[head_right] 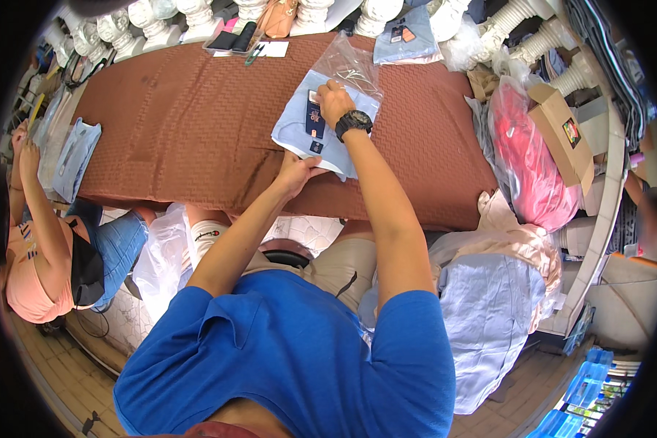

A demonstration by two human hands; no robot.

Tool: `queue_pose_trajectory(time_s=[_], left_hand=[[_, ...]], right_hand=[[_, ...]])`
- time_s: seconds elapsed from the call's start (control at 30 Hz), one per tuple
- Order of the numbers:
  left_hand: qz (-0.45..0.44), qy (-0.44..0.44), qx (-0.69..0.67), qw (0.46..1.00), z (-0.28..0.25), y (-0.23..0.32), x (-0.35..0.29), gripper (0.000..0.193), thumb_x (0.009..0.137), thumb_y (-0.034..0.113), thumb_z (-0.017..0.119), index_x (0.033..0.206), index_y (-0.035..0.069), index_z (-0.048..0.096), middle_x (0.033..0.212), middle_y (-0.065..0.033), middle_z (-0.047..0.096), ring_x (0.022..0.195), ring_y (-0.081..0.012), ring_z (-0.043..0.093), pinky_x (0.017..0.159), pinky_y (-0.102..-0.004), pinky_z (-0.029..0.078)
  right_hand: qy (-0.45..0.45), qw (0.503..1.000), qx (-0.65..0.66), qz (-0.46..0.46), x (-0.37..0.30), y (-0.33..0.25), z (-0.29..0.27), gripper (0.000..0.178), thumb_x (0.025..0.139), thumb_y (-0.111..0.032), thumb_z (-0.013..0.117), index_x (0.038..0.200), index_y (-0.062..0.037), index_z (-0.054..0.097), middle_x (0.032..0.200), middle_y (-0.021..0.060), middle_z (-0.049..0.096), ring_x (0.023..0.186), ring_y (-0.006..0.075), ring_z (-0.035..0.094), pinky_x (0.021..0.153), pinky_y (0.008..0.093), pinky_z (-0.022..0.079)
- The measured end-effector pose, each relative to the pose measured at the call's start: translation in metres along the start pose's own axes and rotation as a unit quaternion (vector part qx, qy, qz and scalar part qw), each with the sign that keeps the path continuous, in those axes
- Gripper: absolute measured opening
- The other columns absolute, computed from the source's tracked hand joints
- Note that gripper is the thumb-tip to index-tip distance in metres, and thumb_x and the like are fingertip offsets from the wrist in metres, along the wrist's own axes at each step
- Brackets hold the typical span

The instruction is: The person folds a blue shirt by placing a paper template on it, folding the sides and bottom over the template, and then placing the folded shirt into a plastic bag.

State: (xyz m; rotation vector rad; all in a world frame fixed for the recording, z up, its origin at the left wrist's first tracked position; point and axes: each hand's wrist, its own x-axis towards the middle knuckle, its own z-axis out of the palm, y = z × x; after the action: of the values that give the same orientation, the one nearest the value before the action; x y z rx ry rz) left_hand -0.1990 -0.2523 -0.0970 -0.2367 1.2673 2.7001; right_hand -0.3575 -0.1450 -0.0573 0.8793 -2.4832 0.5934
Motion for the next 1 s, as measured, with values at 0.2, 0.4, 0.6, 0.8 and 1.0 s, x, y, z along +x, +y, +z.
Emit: queue_pose_trajectory(time_s=[0.2, 0.4, 0.6, 0.8, 1.0], left_hand=[[0.001, 0.008, 0.012, 1.0, -0.004, 0.002, -0.002, 0.048, 0.092, -0.004, 0.056, 0.135, -0.002, 0.035, 0.126, -0.0203, 0.055, 0.109, -0.0329, 0.064, 0.086, -0.0439, 0.061], [-0.107, 0.061, 0.222, 0.967, 0.012, 0.057, -0.049, 0.038, 0.095, 0.02, 0.06, 0.125, -0.001, 0.049, 0.121, -0.0187, 0.058, 0.102, -0.0292, 0.065, 0.083, -0.0414, 0.059], [0.21, 0.096, 0.698, 0.678, -0.006, 0.085, -0.041, 0.029, 0.09, 0.02, 0.066, 0.111, 0.001, 0.063, 0.119, -0.0152, 0.059, 0.1, -0.0343, 0.061, 0.083, -0.0442, 0.052], [0.42, -0.013, 0.66, 0.622, -0.029, 0.039, 0.042, 0.037, 0.086, 0.011, 0.067, 0.122, 0.004, 0.06, 0.127, -0.0104, 0.057, 0.115, -0.0311, 0.052, 0.093, -0.0422, 0.044], [0.395, -0.015, 0.677, 0.621, -0.029, 0.024, 0.047, 0.039, 0.087, 0.017, 0.068, 0.122, 0.002, 0.061, 0.133, -0.0068, 0.056, 0.117, -0.0292, 0.051, 0.094, -0.0417, 0.044]], right_hand=[[-0.034, 0.998, 0.045, 0.038, 0.01, -0.007, 0.002, 0.009, 0.086, -0.012, 0.066, 0.087, -0.0038, 0.065, 0.091, 0.0149, 0.065, 0.086, 0.0371, 0.064, 0.077, 0.0438, 0.051], [-0.044, 0.998, 0.034, 0.037, -0.001, -0.006, 0.011, 0.007, 0.085, -0.013, 0.065, 0.086, -0.0063, 0.068, 0.091, 0.0127, 0.066, 0.088, 0.0346, 0.064, 0.078, 0.0435, 0.051], [-0.09, 0.993, 0.049, 0.051, -0.006, 0.0, 0.015, 0.01, 0.087, -0.016, 0.065, 0.087, -0.0091, 0.071, 0.097, 0.0111, 0.066, 0.097, 0.0341, 0.063, 0.084, 0.0441, 0.052], [-0.09, 0.991, 0.068, 0.076, 0.005, -0.013, 0.015, 0.008, 0.084, -0.013, 0.067, 0.086, -0.0065, 0.072, 0.093, 0.0119, 0.067, 0.089, 0.0334, 0.065, 0.08, 0.0423, 0.052], [-0.017, 0.99, 0.102, 0.1, 0.001, 0.006, 0.011, 0.008, 0.084, -0.014, 0.069, 0.086, -0.0063, 0.071, 0.092, 0.012, 0.069, 0.086, 0.0322, 0.066, 0.076, 0.041, 0.052]])
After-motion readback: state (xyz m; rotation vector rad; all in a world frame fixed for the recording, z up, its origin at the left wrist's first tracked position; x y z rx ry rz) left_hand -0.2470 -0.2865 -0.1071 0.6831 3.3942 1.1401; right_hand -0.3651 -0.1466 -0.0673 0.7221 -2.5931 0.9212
